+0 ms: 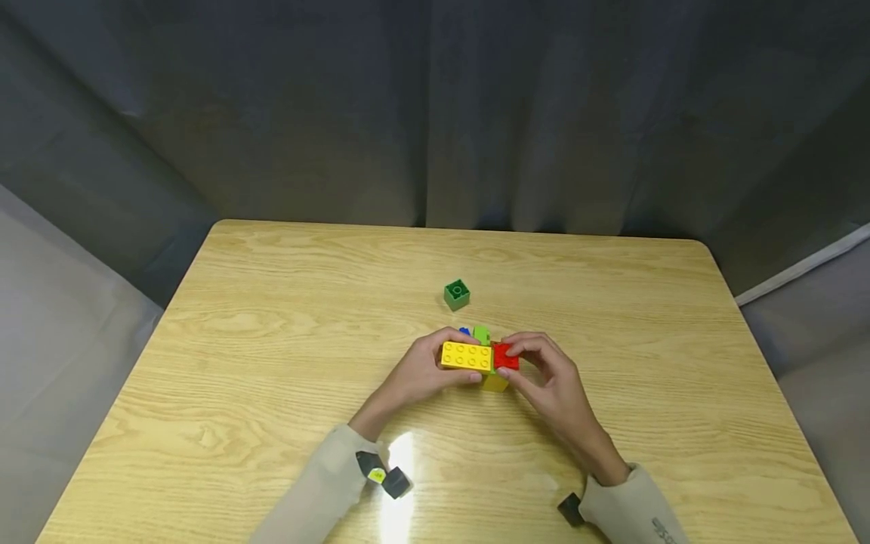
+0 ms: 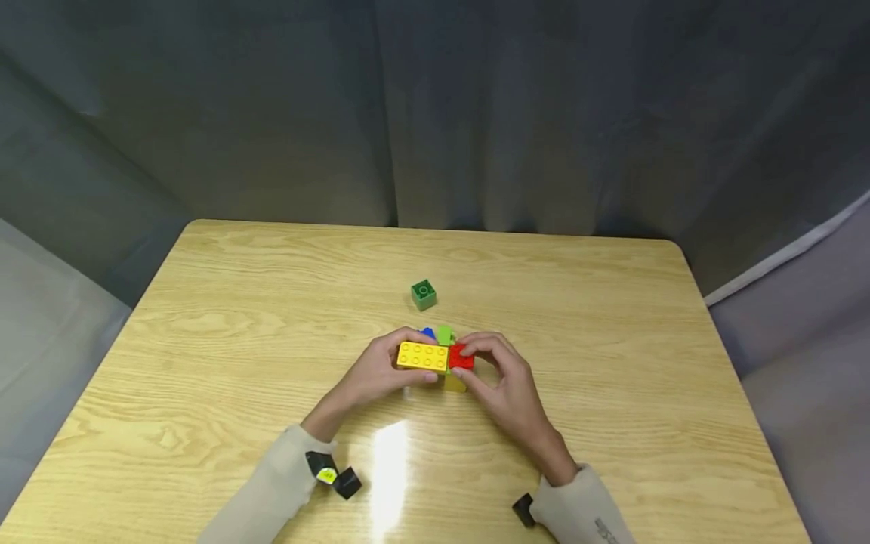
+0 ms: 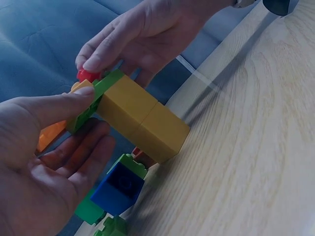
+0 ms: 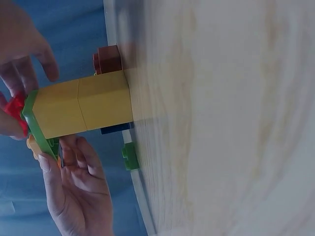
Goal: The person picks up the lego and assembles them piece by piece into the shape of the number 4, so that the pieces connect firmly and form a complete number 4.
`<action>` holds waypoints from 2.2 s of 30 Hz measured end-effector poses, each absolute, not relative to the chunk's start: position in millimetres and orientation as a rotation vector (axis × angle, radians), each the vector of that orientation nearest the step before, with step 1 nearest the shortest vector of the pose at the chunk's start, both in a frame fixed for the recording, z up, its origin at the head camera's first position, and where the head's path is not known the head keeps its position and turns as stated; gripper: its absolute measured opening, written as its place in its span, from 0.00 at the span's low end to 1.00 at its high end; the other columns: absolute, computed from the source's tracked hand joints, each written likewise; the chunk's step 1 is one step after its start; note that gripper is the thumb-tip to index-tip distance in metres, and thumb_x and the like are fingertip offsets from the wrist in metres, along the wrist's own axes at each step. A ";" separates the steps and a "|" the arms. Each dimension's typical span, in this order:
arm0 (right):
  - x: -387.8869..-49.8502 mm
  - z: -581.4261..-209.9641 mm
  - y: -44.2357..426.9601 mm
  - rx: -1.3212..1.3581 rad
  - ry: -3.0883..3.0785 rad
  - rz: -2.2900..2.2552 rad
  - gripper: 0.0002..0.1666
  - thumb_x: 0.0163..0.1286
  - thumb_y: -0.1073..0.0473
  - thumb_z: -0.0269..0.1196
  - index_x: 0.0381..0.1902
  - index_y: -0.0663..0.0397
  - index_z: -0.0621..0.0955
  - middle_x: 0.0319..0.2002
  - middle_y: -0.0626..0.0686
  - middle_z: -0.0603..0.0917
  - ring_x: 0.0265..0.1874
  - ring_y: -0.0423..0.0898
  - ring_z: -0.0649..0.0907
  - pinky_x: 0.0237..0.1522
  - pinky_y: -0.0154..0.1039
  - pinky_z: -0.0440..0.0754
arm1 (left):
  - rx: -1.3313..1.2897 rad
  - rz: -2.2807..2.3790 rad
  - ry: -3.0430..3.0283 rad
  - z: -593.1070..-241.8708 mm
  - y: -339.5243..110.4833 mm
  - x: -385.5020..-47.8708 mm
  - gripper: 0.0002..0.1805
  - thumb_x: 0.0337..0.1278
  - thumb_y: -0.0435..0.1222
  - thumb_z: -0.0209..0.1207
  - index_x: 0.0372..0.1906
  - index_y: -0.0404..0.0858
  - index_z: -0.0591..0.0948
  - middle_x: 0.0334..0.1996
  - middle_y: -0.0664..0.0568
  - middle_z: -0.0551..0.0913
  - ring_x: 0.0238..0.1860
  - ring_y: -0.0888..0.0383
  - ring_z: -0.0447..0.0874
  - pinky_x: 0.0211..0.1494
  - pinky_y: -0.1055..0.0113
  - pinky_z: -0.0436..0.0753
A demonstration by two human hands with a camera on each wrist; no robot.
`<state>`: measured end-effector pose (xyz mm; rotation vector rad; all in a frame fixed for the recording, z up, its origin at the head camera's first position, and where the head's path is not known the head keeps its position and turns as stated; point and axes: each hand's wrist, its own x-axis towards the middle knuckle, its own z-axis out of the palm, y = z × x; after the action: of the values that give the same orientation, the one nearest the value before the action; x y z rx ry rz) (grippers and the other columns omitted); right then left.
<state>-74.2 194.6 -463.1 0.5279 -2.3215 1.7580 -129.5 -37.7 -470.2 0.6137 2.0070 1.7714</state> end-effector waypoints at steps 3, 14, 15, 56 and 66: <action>-74.8 -463.1 195.2 0.531 -2.365 1.731 0.23 0.63 0.78 0.70 0.54 0.61 0.80 0.57 0.58 0.81 0.59 0.44 0.80 0.64 0.34 0.77 | 0.612 1.775 2.001 -470.2 -37.7 -129.5 0.25 0.58 0.31 0.74 0.60 0.37 0.81 0.58 0.46 0.81 0.49 0.56 0.81 0.53 0.67 0.83; -74.9 -455.0 197.8 0.522 -2.552 1.517 0.25 0.64 0.71 0.74 0.59 0.55 0.84 0.56 0.49 0.84 0.58 0.45 0.82 0.59 0.34 0.80 | 0.607 1.784 1.995 -470.4 -37.7 -129.2 0.25 0.58 0.30 0.74 0.60 0.37 0.81 0.58 0.45 0.81 0.49 0.55 0.81 0.54 0.65 0.82; -74.9 -453.8 198.1 0.524 -2.565 1.497 0.25 0.63 0.70 0.74 0.58 0.54 0.84 0.56 0.49 0.84 0.58 0.46 0.82 0.59 0.35 0.81 | 0.605 1.786 1.993 -470.5 -37.7 -129.1 0.25 0.58 0.30 0.74 0.60 0.37 0.81 0.58 0.45 0.81 0.49 0.55 0.81 0.54 0.65 0.82; -79.3 -440.0 203.3 0.488 -2.749 1.539 0.23 0.68 0.67 0.71 0.60 0.57 0.84 0.59 0.54 0.85 0.59 0.54 0.84 0.52 0.40 0.85 | 0.547 1.758 2.023 -470.5 -37.6 -128.1 0.25 0.56 0.33 0.76 0.59 0.38 0.83 0.54 0.47 0.83 0.48 0.56 0.82 0.53 0.65 0.83; -78.4 -438.7 203.7 0.497 -2.712 1.650 0.23 0.67 0.69 0.71 0.60 0.59 0.84 0.60 0.58 0.84 0.59 0.56 0.84 0.51 0.39 0.85 | 0.550 1.767 2.026 -471.1 -38.0 -127.0 0.25 0.54 0.32 0.77 0.58 0.37 0.84 0.53 0.48 0.84 0.47 0.56 0.82 0.53 0.65 0.83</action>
<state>-78.4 203.7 -438.7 0.4967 -2.7116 1.6497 -127.0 -38.0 -471.1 0.5503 2.0262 1.7666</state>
